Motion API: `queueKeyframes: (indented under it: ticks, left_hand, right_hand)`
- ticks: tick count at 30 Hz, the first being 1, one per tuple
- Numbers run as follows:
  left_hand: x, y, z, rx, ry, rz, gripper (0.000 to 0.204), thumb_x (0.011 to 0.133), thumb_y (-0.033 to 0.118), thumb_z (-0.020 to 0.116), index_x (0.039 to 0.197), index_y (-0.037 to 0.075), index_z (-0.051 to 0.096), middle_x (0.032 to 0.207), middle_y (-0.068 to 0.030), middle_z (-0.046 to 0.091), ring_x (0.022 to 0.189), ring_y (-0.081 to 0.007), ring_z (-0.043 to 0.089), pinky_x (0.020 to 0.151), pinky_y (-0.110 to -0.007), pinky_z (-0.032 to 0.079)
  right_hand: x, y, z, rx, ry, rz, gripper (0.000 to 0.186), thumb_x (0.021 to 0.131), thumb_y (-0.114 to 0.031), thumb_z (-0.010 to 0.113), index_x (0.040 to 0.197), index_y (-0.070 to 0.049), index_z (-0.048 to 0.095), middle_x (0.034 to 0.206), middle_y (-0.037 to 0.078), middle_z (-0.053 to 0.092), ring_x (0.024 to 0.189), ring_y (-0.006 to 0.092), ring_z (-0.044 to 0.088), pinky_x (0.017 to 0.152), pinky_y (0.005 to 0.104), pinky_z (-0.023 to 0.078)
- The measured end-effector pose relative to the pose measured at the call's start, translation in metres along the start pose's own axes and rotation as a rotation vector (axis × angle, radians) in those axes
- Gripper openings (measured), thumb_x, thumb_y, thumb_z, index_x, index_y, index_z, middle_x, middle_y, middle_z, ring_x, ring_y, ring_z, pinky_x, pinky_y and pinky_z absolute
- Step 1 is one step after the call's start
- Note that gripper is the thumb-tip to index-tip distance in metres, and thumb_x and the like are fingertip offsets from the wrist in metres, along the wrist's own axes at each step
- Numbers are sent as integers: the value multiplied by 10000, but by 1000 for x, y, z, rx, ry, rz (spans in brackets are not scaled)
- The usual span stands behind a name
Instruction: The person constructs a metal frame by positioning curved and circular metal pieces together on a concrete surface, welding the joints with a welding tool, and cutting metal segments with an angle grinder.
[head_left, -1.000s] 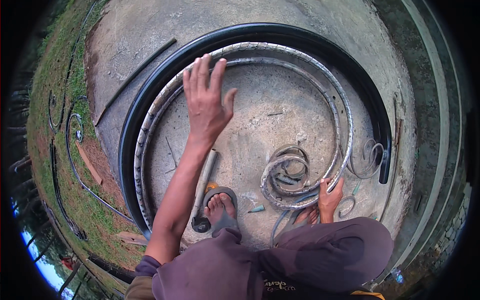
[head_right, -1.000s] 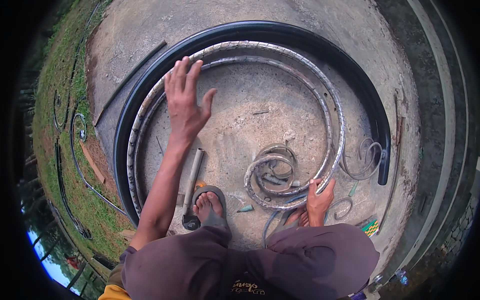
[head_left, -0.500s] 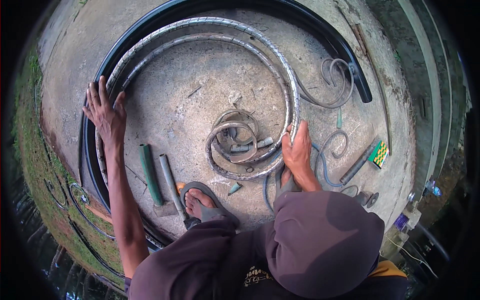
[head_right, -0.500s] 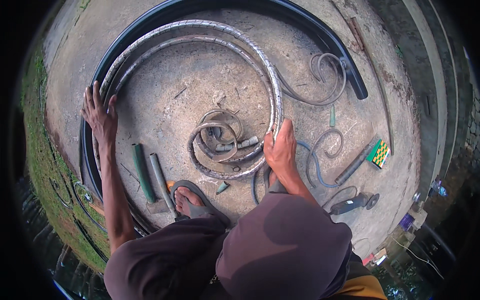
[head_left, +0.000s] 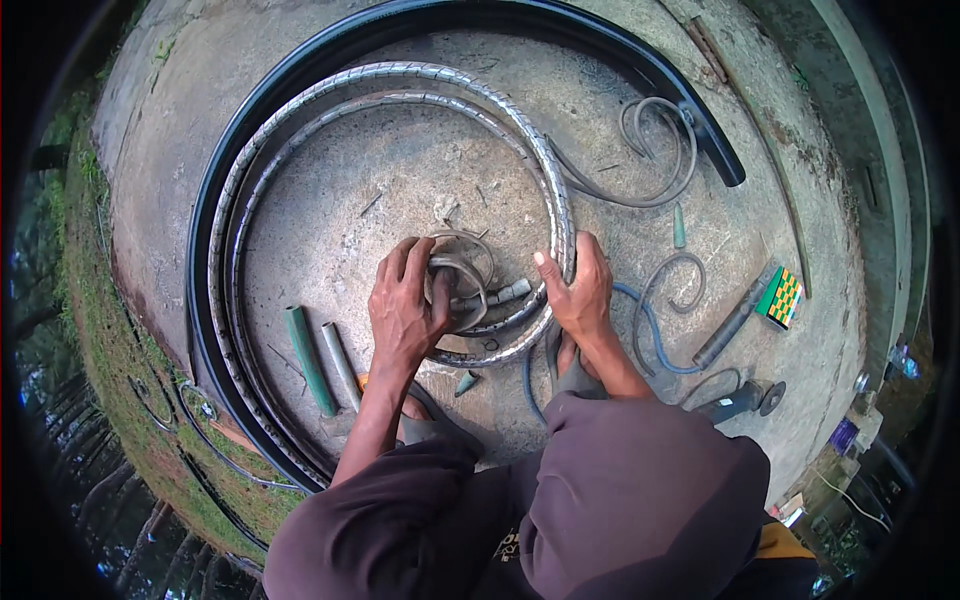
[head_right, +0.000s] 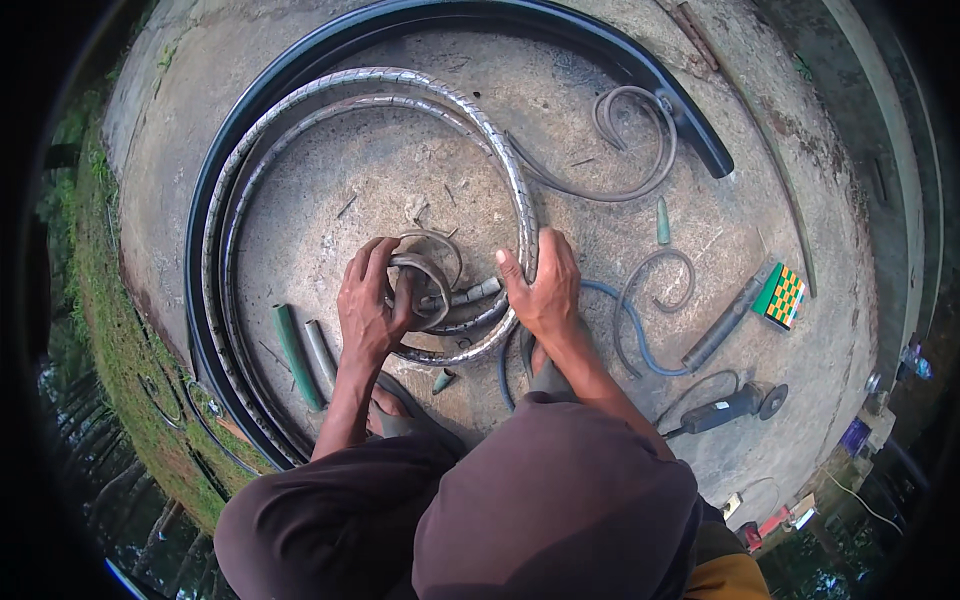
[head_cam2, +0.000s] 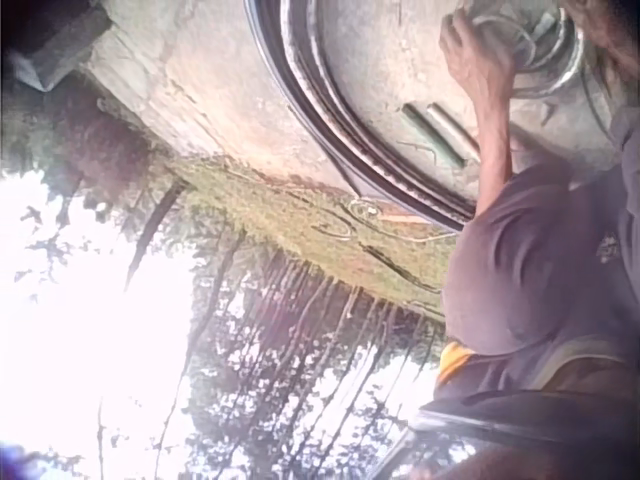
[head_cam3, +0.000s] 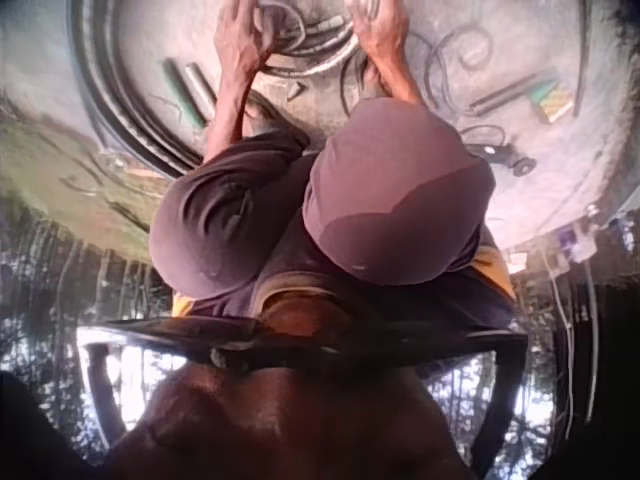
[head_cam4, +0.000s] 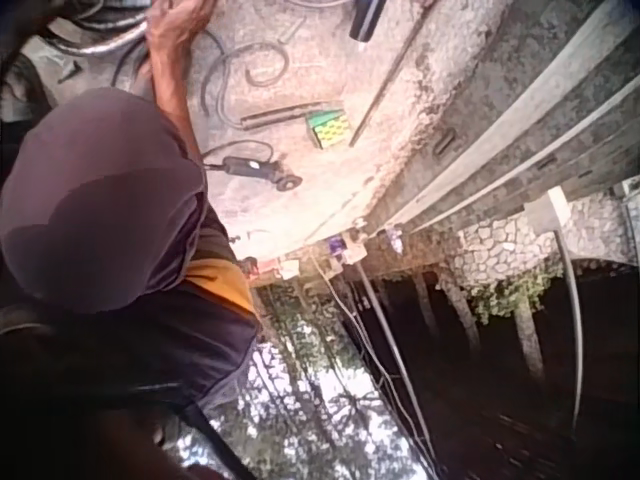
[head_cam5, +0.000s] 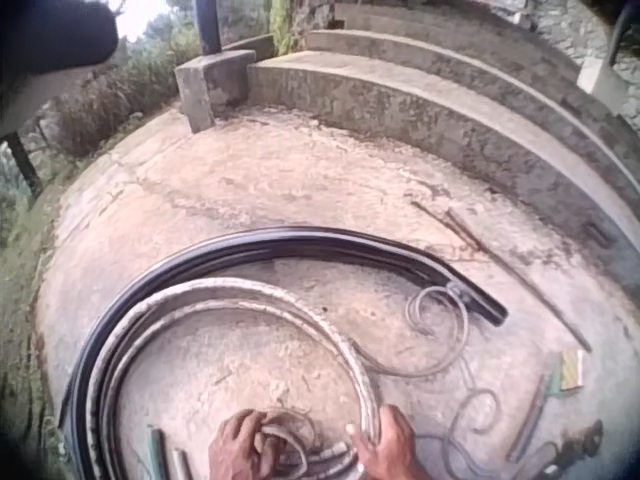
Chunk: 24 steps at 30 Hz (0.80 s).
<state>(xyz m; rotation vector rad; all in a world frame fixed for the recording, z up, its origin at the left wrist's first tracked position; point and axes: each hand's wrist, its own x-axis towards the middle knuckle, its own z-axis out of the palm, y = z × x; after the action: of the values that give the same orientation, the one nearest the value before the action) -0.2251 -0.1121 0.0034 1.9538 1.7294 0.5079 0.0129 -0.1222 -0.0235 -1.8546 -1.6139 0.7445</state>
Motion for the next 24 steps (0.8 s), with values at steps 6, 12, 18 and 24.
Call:
queueKeyframes:
  ticks: [6,12,18,24]
  left_hand:
    - [1,-5,9,61,24,-68,357,857,-4,629,1205,58,582,1139,-174,684,996,-390,682,813,-454,571]
    - [-4,-14,9,122,48,-17,312,849,20,679,1150,57,605,1158,-169,690,1003,-373,692,806,-434,585]
    - [1,-18,2,78,-36,-8,261,899,40,617,1156,74,580,1023,-183,689,897,-403,687,718,-456,554]
    - [15,-18,-19,-70,-98,84,424,942,329,636,1221,13,590,1093,-220,691,1001,-388,686,855,-459,536]
  right_hand:
    - [-1,9,7,113,-12,-38,341,766,-66,612,1034,52,437,984,263,469,927,452,519,800,526,421]
    - [-1,7,8,169,-32,-72,321,775,-54,604,1014,51,418,968,271,460,916,463,506,802,537,414]
    - [1,5,0,176,-134,75,433,891,-289,689,1050,44,465,991,261,497,890,444,546,768,516,442]
    - [10,1,-10,97,-32,73,571,948,-454,650,1215,39,545,903,172,589,756,283,586,678,415,483]
